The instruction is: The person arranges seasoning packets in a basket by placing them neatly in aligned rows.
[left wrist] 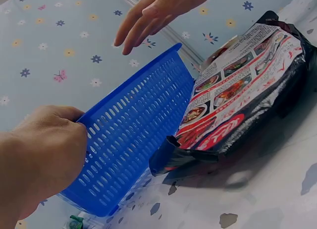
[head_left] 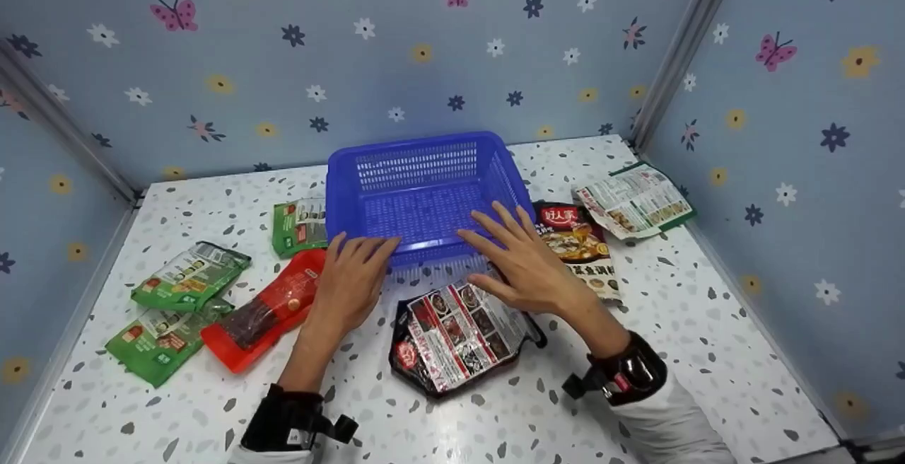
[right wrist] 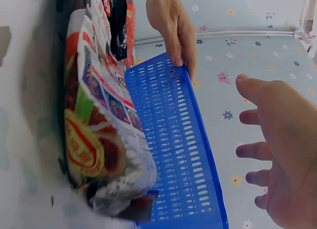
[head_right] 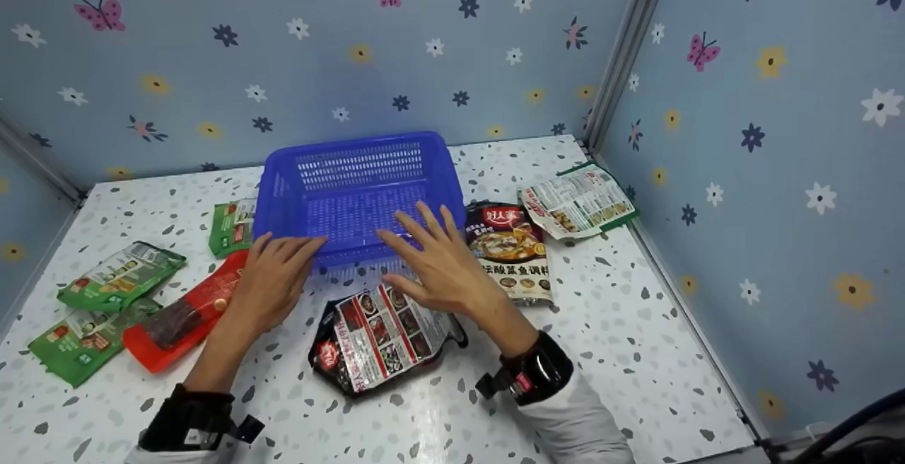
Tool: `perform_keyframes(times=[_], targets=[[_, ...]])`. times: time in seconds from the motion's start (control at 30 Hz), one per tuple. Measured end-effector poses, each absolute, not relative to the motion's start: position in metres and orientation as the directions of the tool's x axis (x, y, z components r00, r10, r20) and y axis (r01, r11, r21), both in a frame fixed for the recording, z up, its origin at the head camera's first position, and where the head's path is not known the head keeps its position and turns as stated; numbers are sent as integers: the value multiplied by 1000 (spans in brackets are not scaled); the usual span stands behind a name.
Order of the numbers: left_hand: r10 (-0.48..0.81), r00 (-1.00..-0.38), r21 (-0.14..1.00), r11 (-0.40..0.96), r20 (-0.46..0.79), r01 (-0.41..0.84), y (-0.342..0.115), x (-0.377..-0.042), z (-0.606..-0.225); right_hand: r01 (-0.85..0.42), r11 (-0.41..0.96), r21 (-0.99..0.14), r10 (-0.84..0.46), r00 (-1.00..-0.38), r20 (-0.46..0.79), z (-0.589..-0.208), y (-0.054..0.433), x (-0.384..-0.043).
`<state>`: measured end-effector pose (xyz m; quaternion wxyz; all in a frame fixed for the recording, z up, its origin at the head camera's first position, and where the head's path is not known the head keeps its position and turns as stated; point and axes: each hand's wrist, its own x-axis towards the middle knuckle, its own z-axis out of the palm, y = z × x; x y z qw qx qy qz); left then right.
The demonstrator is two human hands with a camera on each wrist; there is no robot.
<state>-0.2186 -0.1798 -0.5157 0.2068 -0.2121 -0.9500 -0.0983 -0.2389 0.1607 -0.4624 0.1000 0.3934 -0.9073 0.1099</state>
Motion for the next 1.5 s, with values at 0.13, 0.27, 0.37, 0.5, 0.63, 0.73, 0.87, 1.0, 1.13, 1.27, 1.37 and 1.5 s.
perform_keyframes(times=[0.13,0.27,0.37,0.5,0.63,0.73,0.87,1.0,1.13,1.27,1.37,1.5], targets=[[353,-818,101,892,453,441,-181,-218,-517,-728,674,-129,-686,-681,258,-464,173,-235],[348,-814,105,891,465,441,-180,-219,-518,-712,686,-151,-667,-698,263,-466,192,-234],[347,-818,114,890,458,442,-179,-218,-519,-696,699,-165,-643,-712,282,-468,211,-235],[351,-820,132,883,452,450,-177,-218,-519,-663,726,-182,-595,-739,317,-472,242,-239],[350,-814,138,879,464,457,-175,-220,-520,-602,774,-195,-531,-786,318,-472,274,-244],[346,-813,146,877,469,457,-175,-220,-521,-553,812,-186,-490,-819,299,-473,297,-248],[335,-819,159,879,466,450,-176,-218,-520,-509,848,-145,-460,-844,275,-477,321,-255],[341,-822,158,878,455,452,-176,-219,-519,-463,877,-131,-427,-874,233,-485,341,-262],[348,-825,154,878,446,453,-178,-219,-518,-415,903,-112,-393,-902,180,-495,353,-270],[349,-825,160,875,444,456,-178,-219,-518,-374,921,-109,-362,-925,118,-503,359,-278],[350,-827,162,875,440,456,-177,-219,-518,-358,929,-95,-350,-932,93,-507,362,-285],[343,-834,169,878,432,448,-177,-218,-519,-347,935,-79,-341,-937,82,-511,363,-296]])
